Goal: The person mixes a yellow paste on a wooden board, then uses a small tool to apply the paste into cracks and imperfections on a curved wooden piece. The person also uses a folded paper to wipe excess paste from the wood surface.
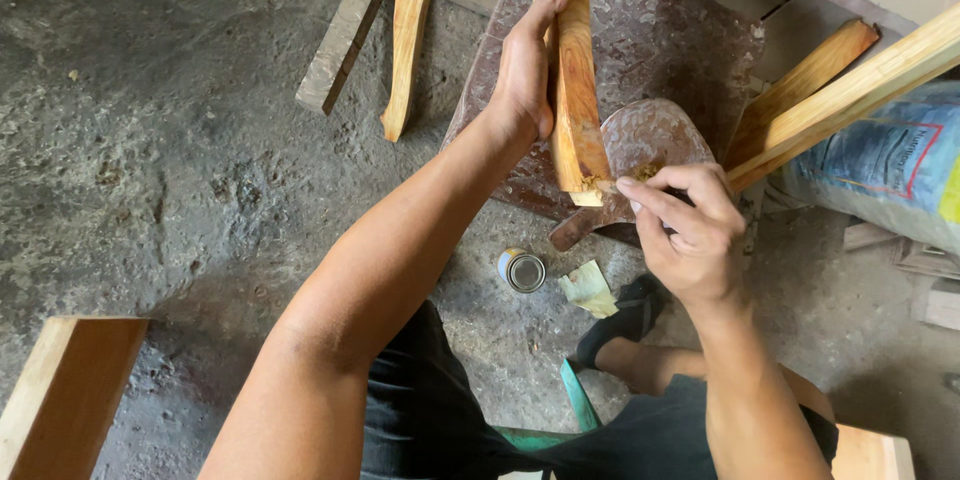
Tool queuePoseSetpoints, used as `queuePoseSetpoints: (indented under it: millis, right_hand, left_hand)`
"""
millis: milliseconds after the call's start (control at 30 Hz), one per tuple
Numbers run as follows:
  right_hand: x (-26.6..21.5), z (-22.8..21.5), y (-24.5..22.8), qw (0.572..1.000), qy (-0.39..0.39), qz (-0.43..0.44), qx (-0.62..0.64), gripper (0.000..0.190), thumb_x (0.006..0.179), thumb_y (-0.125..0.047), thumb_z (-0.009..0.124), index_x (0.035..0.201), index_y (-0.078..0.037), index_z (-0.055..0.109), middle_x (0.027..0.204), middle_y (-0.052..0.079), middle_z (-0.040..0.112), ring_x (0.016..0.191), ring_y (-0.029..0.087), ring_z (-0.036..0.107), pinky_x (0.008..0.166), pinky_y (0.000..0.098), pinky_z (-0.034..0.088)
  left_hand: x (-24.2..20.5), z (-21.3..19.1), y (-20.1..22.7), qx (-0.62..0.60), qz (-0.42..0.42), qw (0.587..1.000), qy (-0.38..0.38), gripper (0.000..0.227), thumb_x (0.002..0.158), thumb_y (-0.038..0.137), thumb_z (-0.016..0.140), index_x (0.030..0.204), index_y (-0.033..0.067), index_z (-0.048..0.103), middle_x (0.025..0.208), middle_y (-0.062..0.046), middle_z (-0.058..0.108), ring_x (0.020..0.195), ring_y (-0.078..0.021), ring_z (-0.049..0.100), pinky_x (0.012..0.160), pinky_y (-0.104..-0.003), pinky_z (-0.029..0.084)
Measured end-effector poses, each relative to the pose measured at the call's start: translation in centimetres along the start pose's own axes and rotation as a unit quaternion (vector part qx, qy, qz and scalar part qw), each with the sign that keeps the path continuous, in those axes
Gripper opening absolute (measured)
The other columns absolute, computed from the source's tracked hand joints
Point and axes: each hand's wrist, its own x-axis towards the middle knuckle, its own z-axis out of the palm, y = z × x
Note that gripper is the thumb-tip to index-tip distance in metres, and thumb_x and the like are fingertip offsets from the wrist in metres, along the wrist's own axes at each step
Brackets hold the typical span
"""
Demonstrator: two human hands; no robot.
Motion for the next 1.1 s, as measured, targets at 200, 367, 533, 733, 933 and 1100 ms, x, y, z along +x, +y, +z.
queuePoseSetpoints:
  millis: [200,367,533,733,933,1100]
  right_hand:
    - [-0.5,0.7,0.4,0.995,0.075,0.026,-0.067,0.032,0.093,0.012,0.074,0.121,-0.002,0.077,0.104,0.012,0.062,0.096,0.025,0.061,0.081,0.0349,0.052]
    - [-1.0,3.1,-1.2,0.971,0.201,0.131,0.0,0.033,0.097,0.009,0.071,0.127,-0.002,0.072,0.11,0.013,0.062,0.096,0.023,0.062,0.079,0.0299,0.053]
    - [0.1,4.4,-2.3,0.969,0.212,0.124,0.016,0.033,0.097,0.008,0.07,0.128,-0.002,0.07,0.112,0.013,0.065,0.1,0.026,0.064,0.089,0.0335,0.053]
    - [1.8,5.8,-1.2,0.966,0.237,0.098,0.014,0.033,0.094,0.01,0.072,0.125,-0.001,0.072,0.108,0.012,0.065,0.098,0.025,0.065,0.088,0.0346,0.054]
    - [1.2,7.0,-0.8,0.966,0.223,0.125,0.047,0.033,0.091,0.012,0.073,0.122,0.0,0.074,0.099,0.01,0.064,0.085,0.019,0.062,0.075,0.0292,0.052]
    - [0.9,5.5,-1.5,0.968,0.213,0.135,0.022,0.034,0.089,0.012,0.073,0.121,-0.002,0.075,0.101,0.009,0.066,0.086,0.019,0.064,0.076,0.0301,0.053]
  left_hand:
    - [0.4,-0.1,0.0,0.075,0.059,0.994,0.062,0.084,0.086,0.06,0.058,0.145,0.0039,0.037,0.123,-0.024,0.056,0.111,-0.0337,0.06,0.086,-0.049,0.052]
    - [-0.5,-0.1,1.5,-0.081,0.099,0.986,0.108,0.079,0.093,0.059,0.051,0.145,0.0006,0.04,0.134,-0.028,0.052,0.126,-0.039,0.056,0.105,-0.05,0.048]
    - [-0.6,0.8,2.7,-0.195,0.128,0.966,0.112,0.074,0.093,0.059,0.05,0.144,0.0062,0.045,0.134,-0.017,0.055,0.126,-0.0324,0.054,0.108,-0.047,0.043]
    - [-0.5,1.0,2.5,-0.214,0.136,0.96,0.12,0.073,0.095,0.06,0.05,0.143,0.0049,0.047,0.132,-0.016,0.056,0.123,-0.0305,0.055,0.107,-0.046,0.044]
    - [-0.7,0.5,2.9,-0.221,0.159,0.954,0.128,0.072,0.094,0.06,0.05,0.142,0.0059,0.048,0.131,-0.014,0.058,0.12,-0.0281,0.056,0.105,-0.044,0.045]
    - [-0.6,0.6,3.7,-0.222,0.175,0.951,0.127,0.07,0.096,0.058,0.051,0.142,0.0052,0.048,0.131,-0.014,0.057,0.12,-0.0279,0.056,0.106,-0.044,0.045]
